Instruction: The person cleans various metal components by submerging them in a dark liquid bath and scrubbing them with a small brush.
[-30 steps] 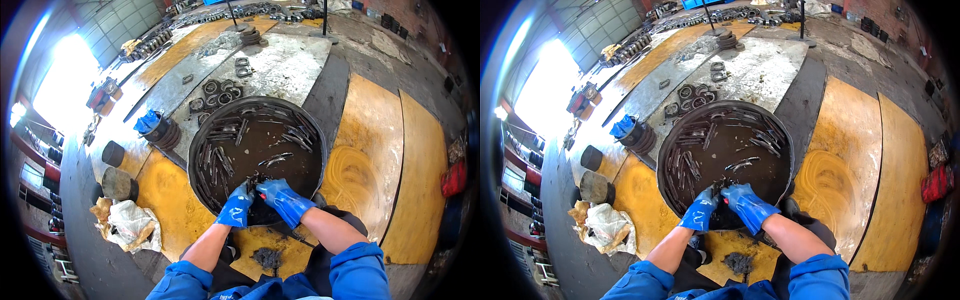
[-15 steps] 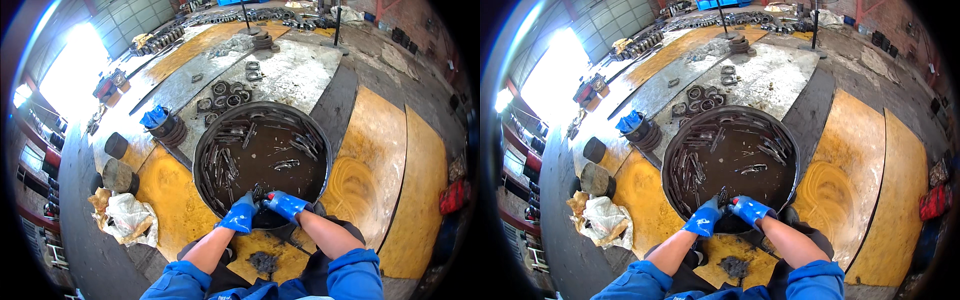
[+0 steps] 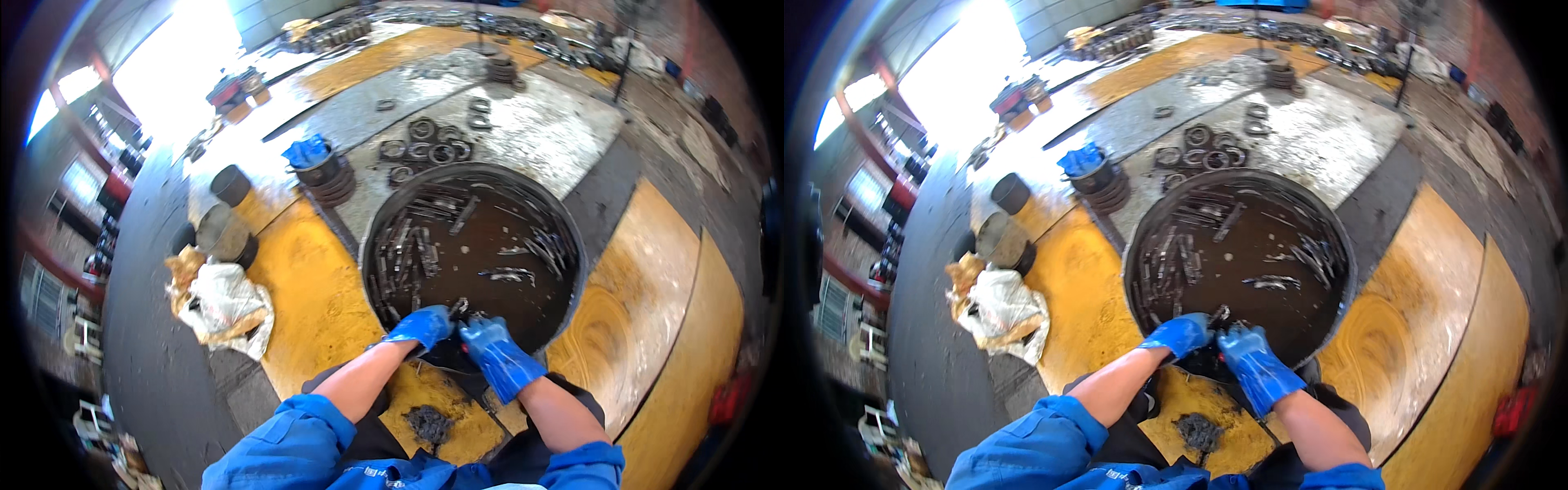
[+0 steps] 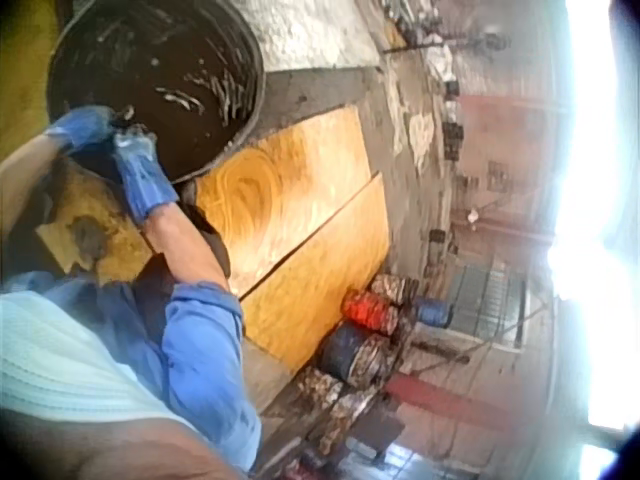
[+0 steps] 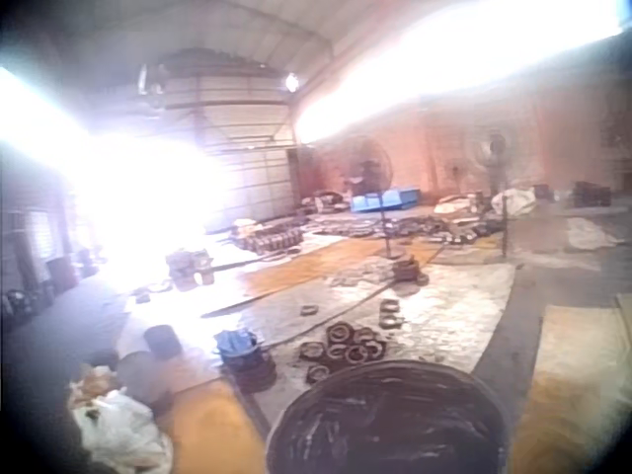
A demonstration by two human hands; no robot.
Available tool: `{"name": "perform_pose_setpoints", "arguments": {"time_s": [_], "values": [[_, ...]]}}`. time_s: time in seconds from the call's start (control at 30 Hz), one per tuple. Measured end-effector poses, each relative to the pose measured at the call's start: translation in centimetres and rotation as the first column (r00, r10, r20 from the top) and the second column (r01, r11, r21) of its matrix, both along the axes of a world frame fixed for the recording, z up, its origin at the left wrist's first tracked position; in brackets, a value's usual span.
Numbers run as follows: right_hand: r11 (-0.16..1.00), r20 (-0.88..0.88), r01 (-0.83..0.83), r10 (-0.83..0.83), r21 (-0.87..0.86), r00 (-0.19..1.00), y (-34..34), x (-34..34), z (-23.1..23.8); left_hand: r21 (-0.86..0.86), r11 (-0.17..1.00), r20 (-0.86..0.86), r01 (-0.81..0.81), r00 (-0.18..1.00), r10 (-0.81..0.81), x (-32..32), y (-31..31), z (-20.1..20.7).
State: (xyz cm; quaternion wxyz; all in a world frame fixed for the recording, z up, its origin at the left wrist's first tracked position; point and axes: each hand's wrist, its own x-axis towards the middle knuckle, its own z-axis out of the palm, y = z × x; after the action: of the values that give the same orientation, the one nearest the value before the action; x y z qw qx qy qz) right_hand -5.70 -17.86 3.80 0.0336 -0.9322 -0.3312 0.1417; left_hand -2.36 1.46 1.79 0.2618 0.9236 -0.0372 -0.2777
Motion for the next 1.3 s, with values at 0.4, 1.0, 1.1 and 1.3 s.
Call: {"name": "perform_pose_setpoints", "arguments": {"time_s": [0.4, 1.0, 1.1, 1.3], "values": [[0.756, -0.353, 0.587, -0.486, 0.290, 0.799, 0.1, 3.0, -3.3, -0.094, 0.992, -0.016, -0.086, 0.996, 0.085, 1.1, -0.2, -2.6], [0.647, -0.396, 0.604, -0.458, 0.465, 0.796, -3.8, 5.2, -9.1, -0.291, 0.926, 0.163, -0.243, 0.941, 0.298, -1.2, -4.6, -1.1], [0.619, -0.452, 0.627, -0.441, 0.473, 0.776, -3.9, 5.2, -8.8, -0.319, 0.914, 0.191, -0.250, 0.928, 0.320, -0.9, -4.8, -2.0], [0.539, -0.588, 0.692, -0.387, 0.480, 0.710, -4.5, 4.6, -6.9, -0.262, 0.920, 0.181, -0.290, 0.922, 0.342, -0.6, -5.2, -3.3]]}}
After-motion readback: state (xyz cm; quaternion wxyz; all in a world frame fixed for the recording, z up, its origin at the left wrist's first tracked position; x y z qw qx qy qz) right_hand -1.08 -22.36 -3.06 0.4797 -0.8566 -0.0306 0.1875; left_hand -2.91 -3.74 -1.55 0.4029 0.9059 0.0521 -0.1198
